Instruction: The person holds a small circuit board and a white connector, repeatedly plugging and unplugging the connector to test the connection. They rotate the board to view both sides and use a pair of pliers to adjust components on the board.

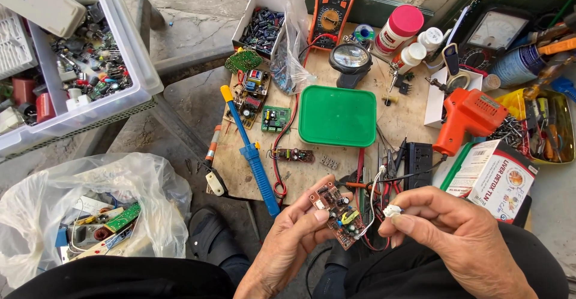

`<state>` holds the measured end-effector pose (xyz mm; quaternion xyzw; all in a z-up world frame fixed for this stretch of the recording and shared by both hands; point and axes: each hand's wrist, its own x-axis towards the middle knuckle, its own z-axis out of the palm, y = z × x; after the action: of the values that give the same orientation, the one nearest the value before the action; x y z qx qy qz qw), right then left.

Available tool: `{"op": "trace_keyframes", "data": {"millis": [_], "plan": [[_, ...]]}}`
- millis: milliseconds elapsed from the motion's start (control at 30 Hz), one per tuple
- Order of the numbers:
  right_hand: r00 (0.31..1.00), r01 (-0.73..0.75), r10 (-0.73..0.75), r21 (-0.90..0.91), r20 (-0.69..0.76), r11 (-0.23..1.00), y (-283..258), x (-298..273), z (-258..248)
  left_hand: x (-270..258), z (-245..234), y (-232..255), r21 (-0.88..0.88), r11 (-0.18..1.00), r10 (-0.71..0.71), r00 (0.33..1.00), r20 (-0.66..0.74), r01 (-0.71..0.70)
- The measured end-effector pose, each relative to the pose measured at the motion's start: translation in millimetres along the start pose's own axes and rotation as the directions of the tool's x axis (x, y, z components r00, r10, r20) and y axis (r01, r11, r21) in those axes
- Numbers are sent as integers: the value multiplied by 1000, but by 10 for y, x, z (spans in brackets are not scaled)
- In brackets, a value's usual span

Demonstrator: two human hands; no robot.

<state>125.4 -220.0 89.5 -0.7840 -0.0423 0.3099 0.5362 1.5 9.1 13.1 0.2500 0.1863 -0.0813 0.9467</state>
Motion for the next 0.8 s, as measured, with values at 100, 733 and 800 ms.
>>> {"op": "trace_keyframes", "data": {"millis": [100,733,800], "plan": [[998,65,-65,1,6,998,15,7,-4,64,-33,-86,-124,992,-4,999,52,11],[979,183,-202,342,22,922,192,91,37,216,70,-140,-409,911,-174,945,-276,49],[985,150,-171,386,21,910,178,94,20,237,59,-119,-431,901,-194,934,-299,49]]}}
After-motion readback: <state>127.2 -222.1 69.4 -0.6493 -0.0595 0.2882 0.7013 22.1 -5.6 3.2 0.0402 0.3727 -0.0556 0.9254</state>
